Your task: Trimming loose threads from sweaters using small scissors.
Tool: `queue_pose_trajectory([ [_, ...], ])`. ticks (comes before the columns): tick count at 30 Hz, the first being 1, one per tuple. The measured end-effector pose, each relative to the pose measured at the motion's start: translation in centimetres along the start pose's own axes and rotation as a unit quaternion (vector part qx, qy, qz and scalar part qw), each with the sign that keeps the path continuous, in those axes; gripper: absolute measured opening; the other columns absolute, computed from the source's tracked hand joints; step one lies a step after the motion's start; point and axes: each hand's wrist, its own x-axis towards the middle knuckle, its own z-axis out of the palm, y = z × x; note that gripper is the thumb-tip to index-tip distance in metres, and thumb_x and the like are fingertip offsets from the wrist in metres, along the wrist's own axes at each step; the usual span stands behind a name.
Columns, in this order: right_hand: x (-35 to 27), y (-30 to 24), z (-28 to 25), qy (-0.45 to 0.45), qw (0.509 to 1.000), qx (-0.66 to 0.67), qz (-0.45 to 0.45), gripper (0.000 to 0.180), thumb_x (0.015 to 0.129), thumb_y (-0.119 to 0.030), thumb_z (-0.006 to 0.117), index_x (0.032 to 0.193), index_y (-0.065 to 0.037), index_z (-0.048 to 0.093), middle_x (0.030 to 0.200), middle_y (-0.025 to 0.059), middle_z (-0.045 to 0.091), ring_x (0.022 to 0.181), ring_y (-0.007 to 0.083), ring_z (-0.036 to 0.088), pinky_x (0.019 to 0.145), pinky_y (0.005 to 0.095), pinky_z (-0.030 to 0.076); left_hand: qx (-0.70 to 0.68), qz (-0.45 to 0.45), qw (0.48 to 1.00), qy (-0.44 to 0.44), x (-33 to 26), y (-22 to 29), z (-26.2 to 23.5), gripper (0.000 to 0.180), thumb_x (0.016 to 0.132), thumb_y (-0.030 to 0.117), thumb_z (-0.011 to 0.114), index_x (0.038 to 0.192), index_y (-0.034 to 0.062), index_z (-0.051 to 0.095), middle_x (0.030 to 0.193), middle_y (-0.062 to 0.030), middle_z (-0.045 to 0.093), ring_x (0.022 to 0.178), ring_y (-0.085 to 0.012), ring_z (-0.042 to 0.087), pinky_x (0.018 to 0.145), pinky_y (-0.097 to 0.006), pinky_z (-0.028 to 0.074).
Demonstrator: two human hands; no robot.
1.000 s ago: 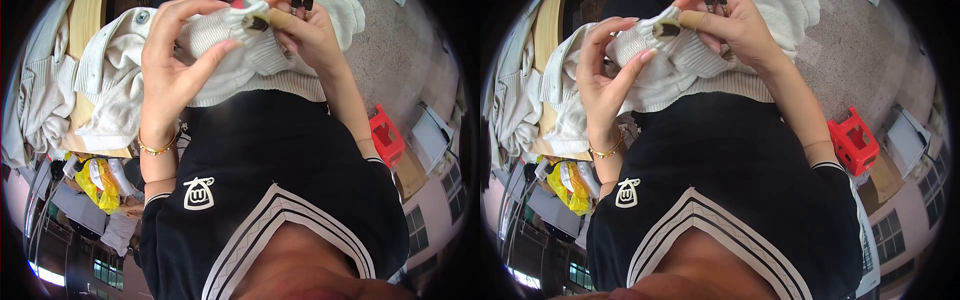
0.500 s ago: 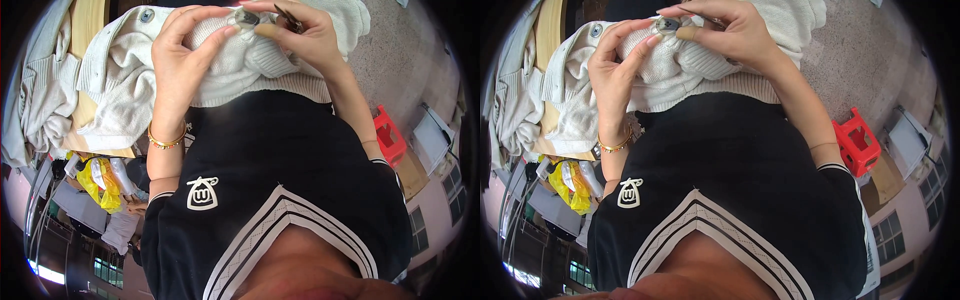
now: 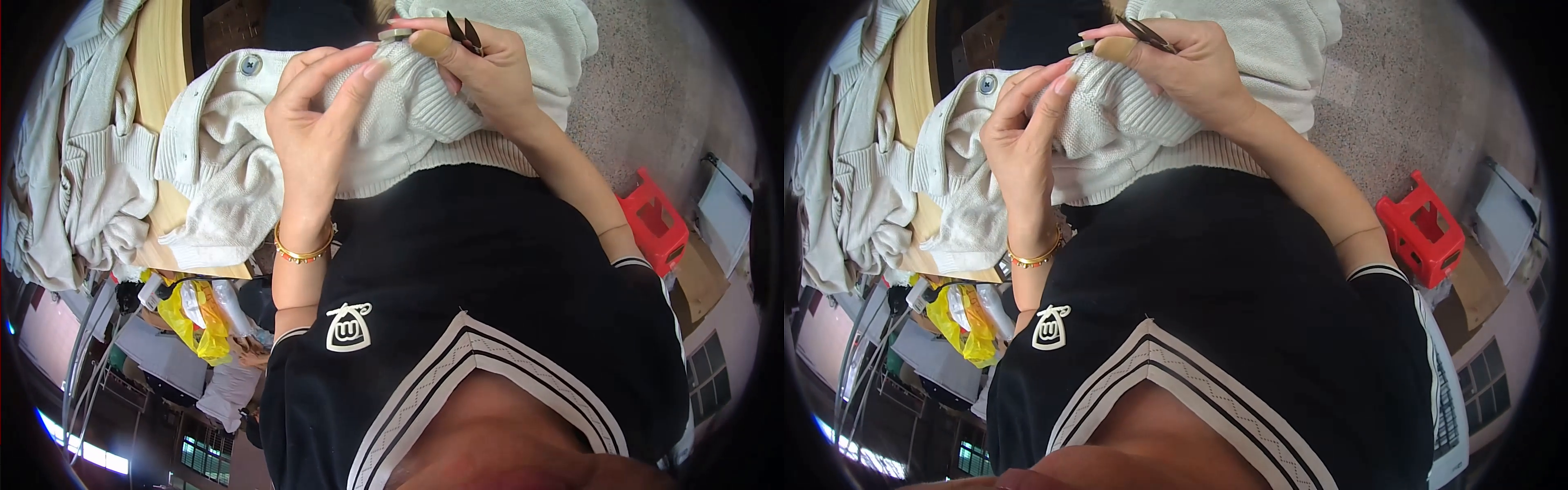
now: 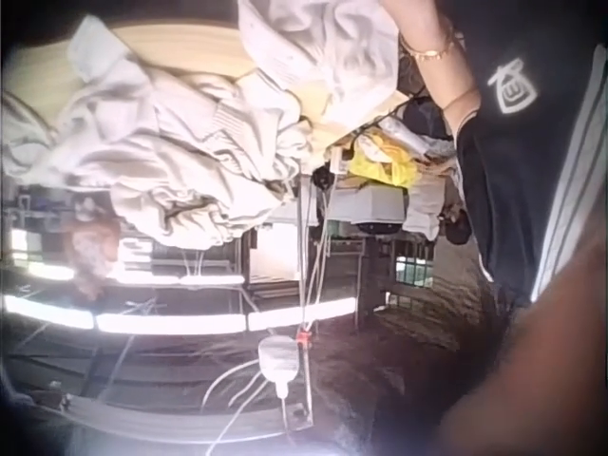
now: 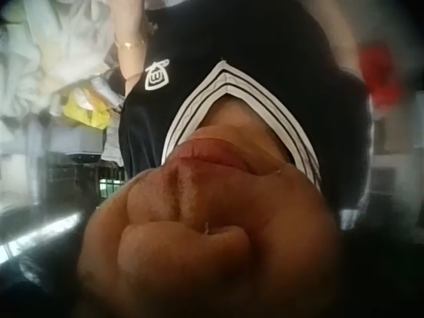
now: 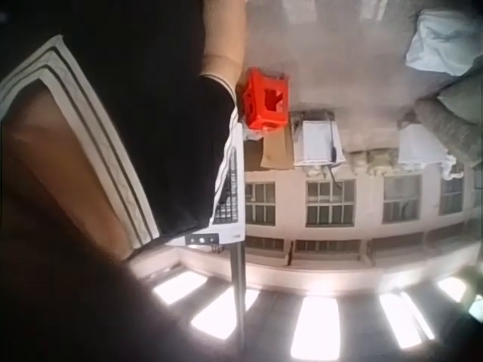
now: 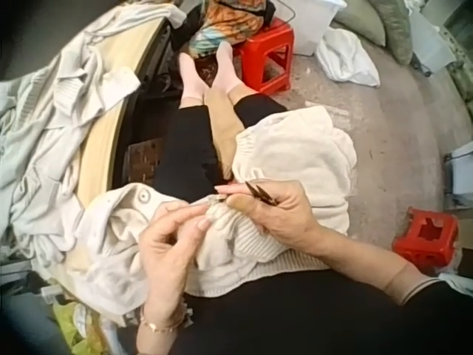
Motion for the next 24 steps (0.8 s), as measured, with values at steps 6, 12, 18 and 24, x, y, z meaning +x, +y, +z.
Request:
queue_pose_trajectory([
  [6,0.2,-0.6,-0.1,-0.01,1.0,0.002,0.0,0.021,0.095,-0.021,0.069,0.11,-0.008,0.076,0.058,-0.01,0.05,0.05,-0.002,0.038,0.044,0.019,0.026,0.043,0.05,0.998,0.016,0.5,0.3,0.6,0.013,0.081,0.006,0.08,0.093,0.0021,0.076,0.094,-0.003,0.064,0.085,-0.0105,0.059,0.074,-0.022,0.047],
  [12,1.2,-3.4,-0.8,-0.043,0.982,0.076,0.17,0.021,0.095,-0.01,0.068,0.112,0.001,0.072,0.082,-0.0021,0.063,0.059,-0.0008,0.045,0.05,0.0166,0.032,0.174,0.27,0.946,0.034,1.2,-0.5,1.7,0.009,0.083,0.002,0.076,0.092,0.0021,0.071,0.096,-0.0081,0.069,0.082,-0.0134,0.063,0.07,-0.024,0.049],
  [18,0.5,-4.5,-1.9,-0.071,0.98,-0.184,0.005,0.036,0.094,-0.022,0.069,0.121,0.001,0.061,0.1,0.0066,0.064,0.083,0.0099,0.058,0.071,0.0238,0.047,0.039,0.081,0.996,0.015,0.9,-0.9,2.0,0.008,0.091,0.004,0.07,0.096,-0.0007,0.068,0.097,-0.0052,0.071,0.075,-0.0054,0.059,0.063,-0.018,0.045],
  [24,1.9,-1.0,-2.9,-0.023,0.855,-0.252,-0.452,0.026,0.089,-0.015,0.07,0.11,-0.002,0.065,0.091,0.0118,0.062,0.079,0.0253,0.064,0.066,0.0309,0.052,-0.028,0.036,0.999,0.013,1.1,-0.7,2.1,0.01,0.095,0.007,0.066,0.1,-0.002,0.067,0.095,-0.0022,0.071,0.073,-0.0011,0.055,0.063,-0.016,0.044],
])
